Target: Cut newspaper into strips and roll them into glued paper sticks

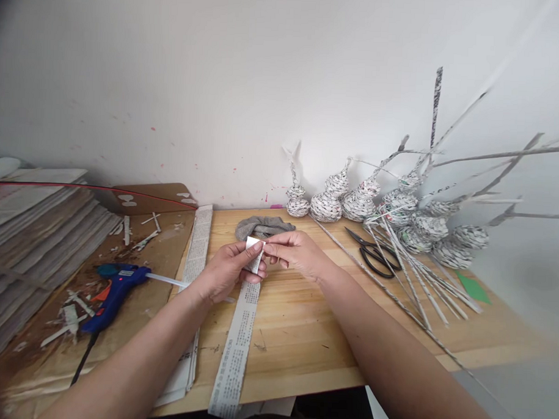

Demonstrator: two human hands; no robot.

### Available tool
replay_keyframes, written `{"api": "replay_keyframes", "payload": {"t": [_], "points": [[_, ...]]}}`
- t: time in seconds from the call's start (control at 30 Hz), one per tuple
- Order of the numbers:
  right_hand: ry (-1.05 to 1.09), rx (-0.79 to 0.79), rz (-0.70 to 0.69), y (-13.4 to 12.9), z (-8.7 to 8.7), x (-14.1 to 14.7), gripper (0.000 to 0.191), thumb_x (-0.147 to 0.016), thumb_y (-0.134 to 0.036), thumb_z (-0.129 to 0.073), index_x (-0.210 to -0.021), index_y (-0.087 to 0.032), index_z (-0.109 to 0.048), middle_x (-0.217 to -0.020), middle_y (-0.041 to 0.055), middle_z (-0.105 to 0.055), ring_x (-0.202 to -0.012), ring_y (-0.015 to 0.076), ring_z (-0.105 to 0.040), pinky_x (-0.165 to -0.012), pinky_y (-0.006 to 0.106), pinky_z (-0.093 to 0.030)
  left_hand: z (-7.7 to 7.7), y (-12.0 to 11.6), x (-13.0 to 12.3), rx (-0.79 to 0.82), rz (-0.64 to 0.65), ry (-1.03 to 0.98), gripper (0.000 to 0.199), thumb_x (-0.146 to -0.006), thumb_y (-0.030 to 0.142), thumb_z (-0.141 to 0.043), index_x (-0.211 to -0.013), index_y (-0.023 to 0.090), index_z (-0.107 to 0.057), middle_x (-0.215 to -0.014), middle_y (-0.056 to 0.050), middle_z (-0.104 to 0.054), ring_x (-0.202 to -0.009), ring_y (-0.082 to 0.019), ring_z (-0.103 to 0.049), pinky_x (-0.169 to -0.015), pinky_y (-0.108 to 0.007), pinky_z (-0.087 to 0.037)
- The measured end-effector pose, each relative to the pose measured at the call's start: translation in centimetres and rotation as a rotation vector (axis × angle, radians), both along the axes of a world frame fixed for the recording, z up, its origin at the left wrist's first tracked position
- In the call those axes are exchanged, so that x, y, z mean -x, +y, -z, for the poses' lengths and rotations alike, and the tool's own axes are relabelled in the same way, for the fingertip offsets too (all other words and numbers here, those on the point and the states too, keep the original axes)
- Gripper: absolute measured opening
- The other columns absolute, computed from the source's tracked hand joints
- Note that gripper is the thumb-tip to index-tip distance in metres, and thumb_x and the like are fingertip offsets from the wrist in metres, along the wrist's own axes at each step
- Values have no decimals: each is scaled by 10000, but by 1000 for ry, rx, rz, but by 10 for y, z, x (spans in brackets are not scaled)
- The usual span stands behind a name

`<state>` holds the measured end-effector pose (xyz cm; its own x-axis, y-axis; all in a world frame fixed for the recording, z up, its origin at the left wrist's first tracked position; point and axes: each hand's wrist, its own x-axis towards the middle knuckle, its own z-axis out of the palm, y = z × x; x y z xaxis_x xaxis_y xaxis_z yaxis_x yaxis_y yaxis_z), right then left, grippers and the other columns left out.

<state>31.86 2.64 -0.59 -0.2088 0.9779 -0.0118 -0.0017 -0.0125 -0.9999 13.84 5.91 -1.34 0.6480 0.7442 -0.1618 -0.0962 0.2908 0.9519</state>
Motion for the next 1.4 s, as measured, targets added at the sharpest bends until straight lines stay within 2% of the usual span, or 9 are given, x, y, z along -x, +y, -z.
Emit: {"api": "replay_keyframes", "payload": {"t": [0.23,0.53,0.9,1.17,1.4], "points": [[6,19,58,1,2,4,301,-742,-388,-741,-915,-142,-747,-659,21,-619,-602,96,-523,-463,204,-310,0,-1,-1,-30,-5,12,384,-757,514,-670,-879,150,-680,-703,-34,-646,-600,-122,-618,-537,-217,-512],[17,23,51,1,2,2,309,-749,-399,-731,-913,-138,-752,-644,16,-604,-576,85,-489,-455,209,-284,3,-1,-1,-93,-29,33,380,-771,511,-655,-884,149,-678,-706,-39,-649,-605,-130,-624,-555,-235,-531],[-9,25,109,1,3,2,304,-753,-402,-709,-876,-126,-742,-608,9,-586,-534,82,-466,-439,208,-290,6,0,-2,-91,-16,26,470,-788,568,-604,-928,127,-688,-768,-87,-698,-662,-157,-660,-597,-269,-558],[10,63,175,2,2,1,279,-720,-370,-738,-841,-119,-738,-565,5,-589,-489,71,-461,-418,198,-288,2,-3,-3,-104,-23,73,398,-803,482,-630,-973,123,-664,-755,-73,-695,-663,-154,-658,-632,-280,-565],[63,95,238,3,4,5,261,-662,-347,-781,-788,-122,-739,-576,15,-607,-509,76,-479,-397,182,-260,3,-5,-4,-114,-35,88,375,-795,475,-639,-924,123,-646,-763,-79,-700,-698,-175,-667,-657,-298,-566]]}}
